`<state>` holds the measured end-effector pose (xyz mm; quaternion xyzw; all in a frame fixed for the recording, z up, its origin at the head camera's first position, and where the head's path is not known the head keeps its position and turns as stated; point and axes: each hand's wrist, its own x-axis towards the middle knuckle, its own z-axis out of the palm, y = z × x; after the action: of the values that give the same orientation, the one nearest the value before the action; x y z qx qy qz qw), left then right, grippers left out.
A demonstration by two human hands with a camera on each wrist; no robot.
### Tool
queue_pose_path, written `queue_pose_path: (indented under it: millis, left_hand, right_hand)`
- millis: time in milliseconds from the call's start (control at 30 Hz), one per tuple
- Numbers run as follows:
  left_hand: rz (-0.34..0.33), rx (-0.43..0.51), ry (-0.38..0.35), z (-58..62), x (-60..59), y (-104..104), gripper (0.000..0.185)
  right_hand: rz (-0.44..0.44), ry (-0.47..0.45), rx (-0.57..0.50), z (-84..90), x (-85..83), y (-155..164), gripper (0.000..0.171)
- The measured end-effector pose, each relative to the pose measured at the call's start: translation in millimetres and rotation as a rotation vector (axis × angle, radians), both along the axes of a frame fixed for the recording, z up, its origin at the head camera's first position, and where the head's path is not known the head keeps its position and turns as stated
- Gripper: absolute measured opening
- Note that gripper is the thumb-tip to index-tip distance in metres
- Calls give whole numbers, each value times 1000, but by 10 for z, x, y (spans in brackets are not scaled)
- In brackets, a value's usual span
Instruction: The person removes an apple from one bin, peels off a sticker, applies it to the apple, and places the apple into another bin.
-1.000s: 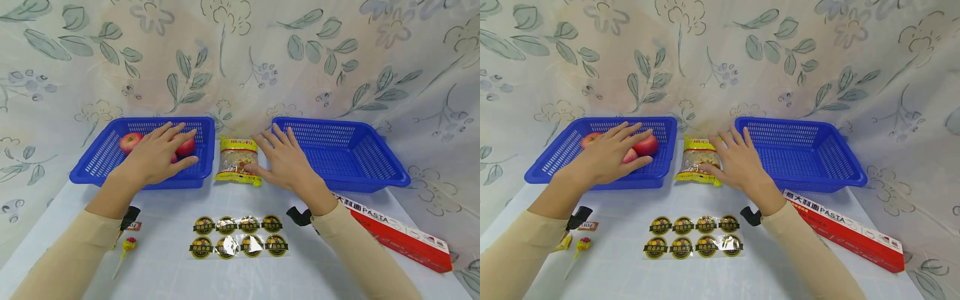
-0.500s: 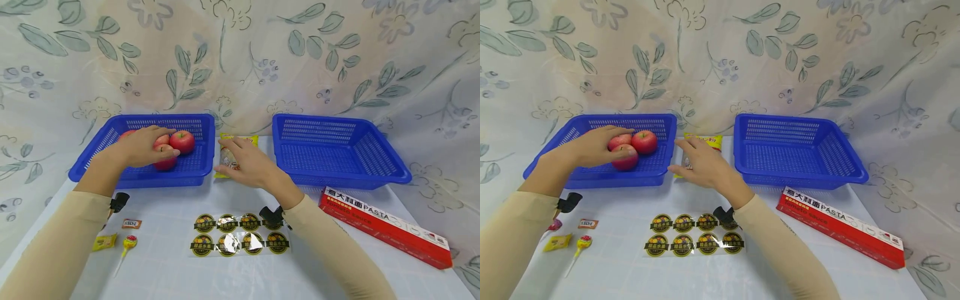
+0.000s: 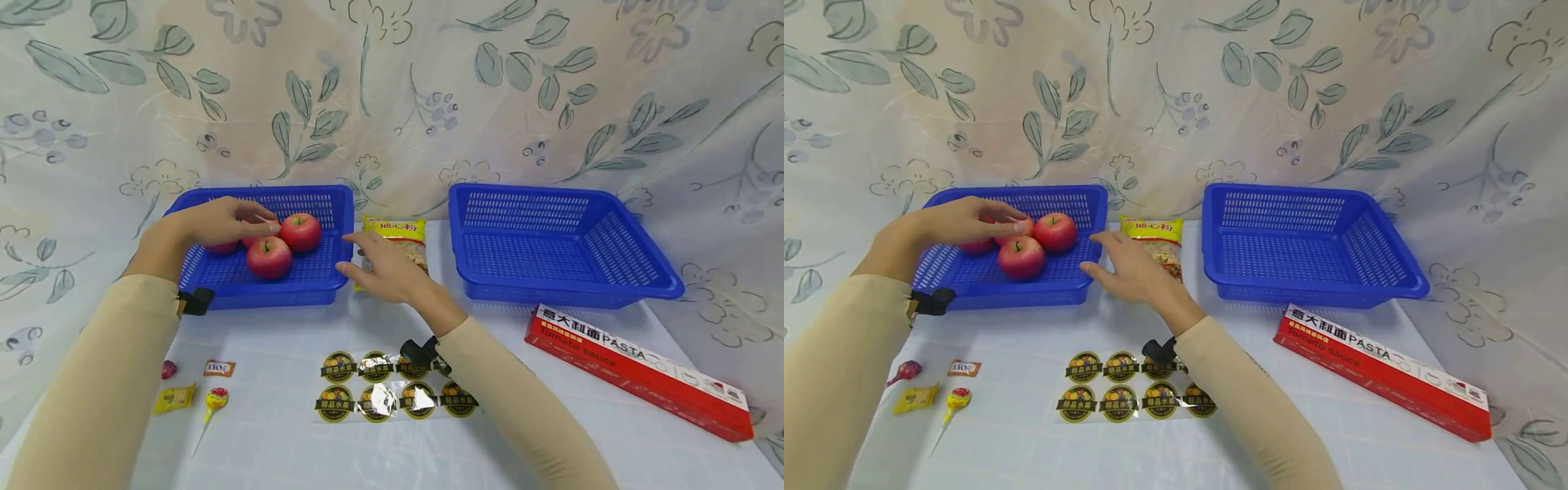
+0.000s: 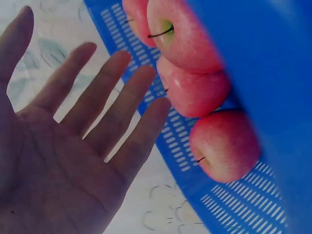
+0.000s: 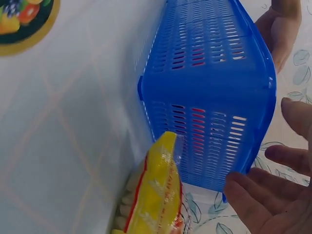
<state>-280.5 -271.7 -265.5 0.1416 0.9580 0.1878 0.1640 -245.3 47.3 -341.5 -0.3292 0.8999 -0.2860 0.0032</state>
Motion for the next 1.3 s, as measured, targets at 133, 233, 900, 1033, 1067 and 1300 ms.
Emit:
queue_pose_path:
  millis: [133,233,900,1033,1067,1300]
  left_hand:
    - [-7,44,-70,-31,-85,-80,66]
    - [-16,71,-127,-52,-127,-129,64]
    - [117,-90,-476,-137,-324,176,80]
    - [101,-140,-472,-129,-353,309,78]
    - [102,-154,-469,-125,-358,339,77]
    - [107,-204,-406,-115,-365,379,79]
  right_hand:
    - [3,28,-20,-47,-3,-18,58]
    - [12,25,-29,-53,5,-33,58]
    - [33,14,-22,-82,-17,5,57]
    - [36,24,-26,-76,-41,29,57]
    - [37,28,-27,-77,-48,32,57]
    - [35,23,-33,-69,-61,29,56]
